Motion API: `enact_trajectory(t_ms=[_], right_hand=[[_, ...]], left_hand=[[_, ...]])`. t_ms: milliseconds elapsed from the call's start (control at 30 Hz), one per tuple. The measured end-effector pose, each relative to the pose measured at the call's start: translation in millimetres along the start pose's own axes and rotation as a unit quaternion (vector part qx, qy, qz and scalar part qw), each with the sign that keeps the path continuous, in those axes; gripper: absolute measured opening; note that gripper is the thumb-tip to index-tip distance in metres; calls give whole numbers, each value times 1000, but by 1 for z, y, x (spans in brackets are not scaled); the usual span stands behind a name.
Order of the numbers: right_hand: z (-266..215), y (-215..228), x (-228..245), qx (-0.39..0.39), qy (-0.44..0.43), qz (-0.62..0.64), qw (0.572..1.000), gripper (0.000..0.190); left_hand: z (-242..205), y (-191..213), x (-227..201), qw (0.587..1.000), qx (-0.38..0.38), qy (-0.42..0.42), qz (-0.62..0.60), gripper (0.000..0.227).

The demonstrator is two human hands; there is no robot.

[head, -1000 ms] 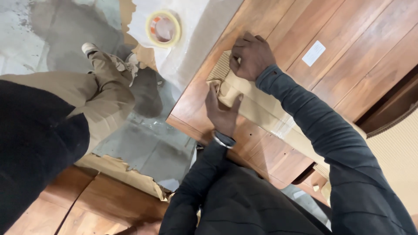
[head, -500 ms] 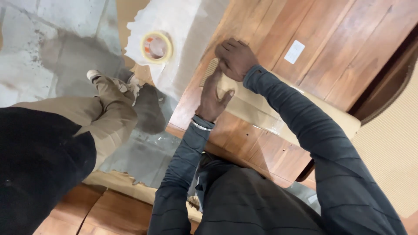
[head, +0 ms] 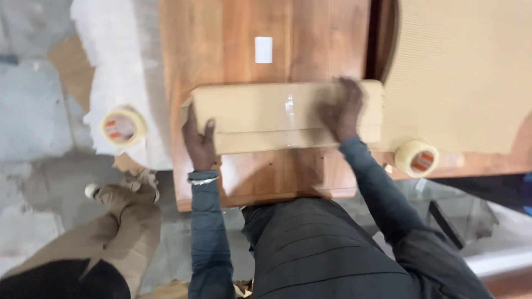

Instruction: The person packages wooden furniture components by wrapping them in corrugated cardboard and securing the packaging with adhesive tape.

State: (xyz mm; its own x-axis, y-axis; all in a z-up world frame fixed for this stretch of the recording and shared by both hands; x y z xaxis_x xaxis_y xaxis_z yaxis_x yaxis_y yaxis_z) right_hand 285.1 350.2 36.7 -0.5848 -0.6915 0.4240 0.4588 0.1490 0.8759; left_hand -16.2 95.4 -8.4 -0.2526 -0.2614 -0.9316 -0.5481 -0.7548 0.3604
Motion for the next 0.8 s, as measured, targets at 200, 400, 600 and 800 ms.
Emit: enact_trajectory(t_ms=[200,400,600,800], right_hand=[[-94,51,-127,-100,-350,141,921,56],[-63,69,-116,-27,-404,407,819,34],[18,186,-116,-49,-307,343,887,26],[12,309,-55,-72,48,146,985,29]], left_hand=[[-2,1,13,999,-4,-4,49,68],[1,-3,12,989,6,26,-144,61],[-21,-67,-24,968,-22,52,-244,56],[-48,-187,-31,988,-144,-53,-15,52]])
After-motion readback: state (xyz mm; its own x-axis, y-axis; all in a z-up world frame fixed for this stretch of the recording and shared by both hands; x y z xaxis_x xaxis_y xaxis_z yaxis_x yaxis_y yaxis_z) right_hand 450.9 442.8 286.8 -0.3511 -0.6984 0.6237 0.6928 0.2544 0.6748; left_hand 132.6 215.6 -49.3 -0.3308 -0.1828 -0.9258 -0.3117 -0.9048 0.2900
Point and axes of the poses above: each hand's wrist, its own z-axis towards the middle knuckle, its own y-axis out of the back of the hand, x = y × z, the point moved 5 cm from there along z, towards the middle knuckle, and after that the axes turned 3 degrees about -x, right-handed, at the moved point
